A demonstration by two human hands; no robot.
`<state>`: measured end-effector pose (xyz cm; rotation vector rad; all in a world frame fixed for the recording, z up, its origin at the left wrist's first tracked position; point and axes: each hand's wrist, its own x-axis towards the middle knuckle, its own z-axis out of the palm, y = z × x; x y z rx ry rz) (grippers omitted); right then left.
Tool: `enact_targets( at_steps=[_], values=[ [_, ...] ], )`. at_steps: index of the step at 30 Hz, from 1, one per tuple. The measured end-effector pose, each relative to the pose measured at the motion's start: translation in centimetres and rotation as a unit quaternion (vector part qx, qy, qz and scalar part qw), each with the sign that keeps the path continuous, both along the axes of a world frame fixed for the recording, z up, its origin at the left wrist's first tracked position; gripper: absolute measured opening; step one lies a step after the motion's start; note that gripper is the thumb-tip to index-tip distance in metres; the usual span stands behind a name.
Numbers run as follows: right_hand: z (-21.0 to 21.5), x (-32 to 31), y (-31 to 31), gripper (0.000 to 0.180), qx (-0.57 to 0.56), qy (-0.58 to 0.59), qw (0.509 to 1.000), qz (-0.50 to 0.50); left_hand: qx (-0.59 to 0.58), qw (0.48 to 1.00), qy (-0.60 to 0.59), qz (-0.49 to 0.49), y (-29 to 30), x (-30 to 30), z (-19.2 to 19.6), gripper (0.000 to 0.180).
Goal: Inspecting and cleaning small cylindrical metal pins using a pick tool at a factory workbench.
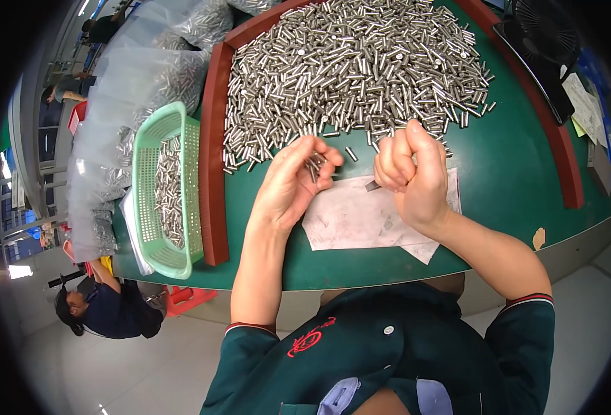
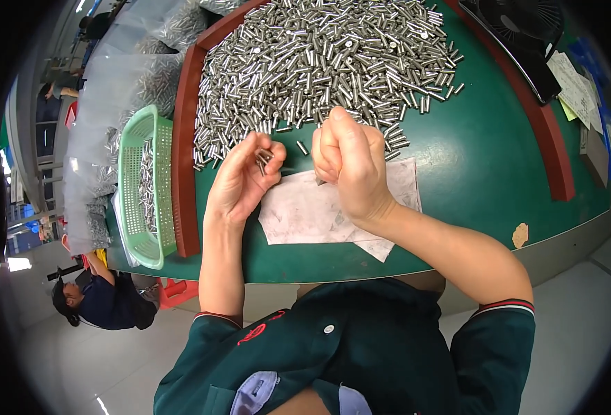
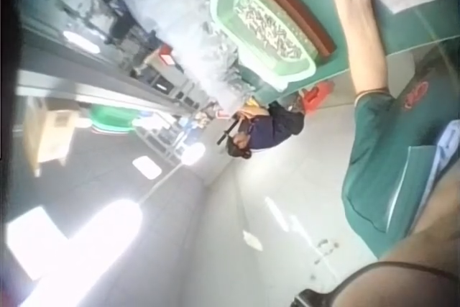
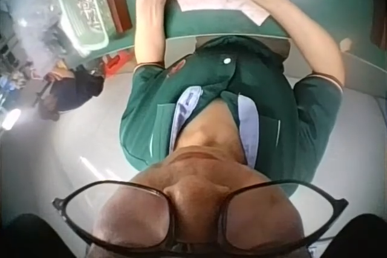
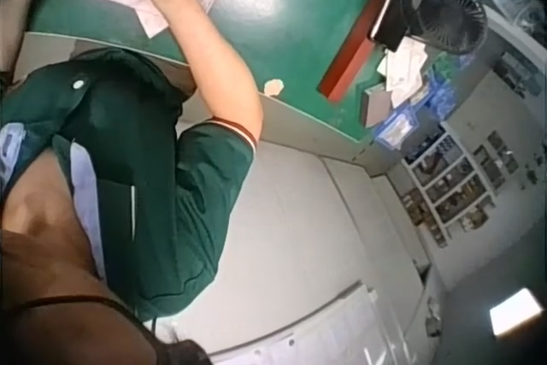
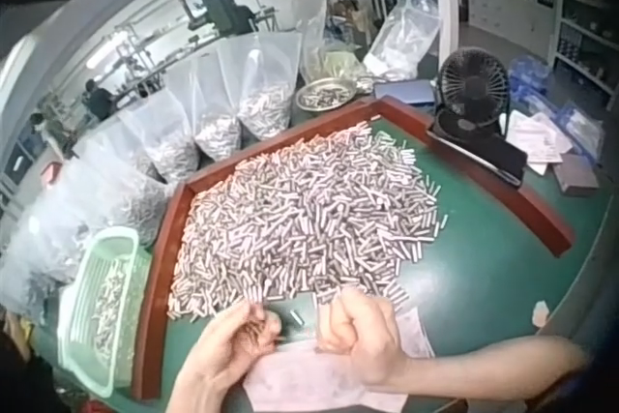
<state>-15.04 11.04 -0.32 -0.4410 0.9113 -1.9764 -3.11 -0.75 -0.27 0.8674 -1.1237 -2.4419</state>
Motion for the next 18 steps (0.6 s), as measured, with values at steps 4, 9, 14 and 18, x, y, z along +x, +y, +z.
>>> enact_targets(
  at_steps=[4, 9, 14, 18],
  values=[
    [0.1, 0.0, -0.2, 0.044, -0.001, -0.004, 1.000, 0.004, -0.317, 0.944, -0.083, -0.033, -0.3, 0.1, -0.3, 0.011],
    [0.0, 0.0, -0.3, 0.044, -0.006, -0.005, 1.000, 0.001, -0.659, 0.729, -0.174, -0.068, 1.3, -0.9, -0.6, 0.018],
    [-0.2, -0.3, -0.1, 0.044, -0.020, -0.027, 0.999, 0.001, -0.473, 0.866, -0.149, -0.065, 1.5, -0.8, 0.1, 0.005],
    [-0.1, -0.3, -0.1, 0.044, -0.010, -0.038, 0.999, 0.005, 0.005, 0.993, 0.074, -0.095, 0.1, 0.1, -0.1, 0.004]
  ],
)
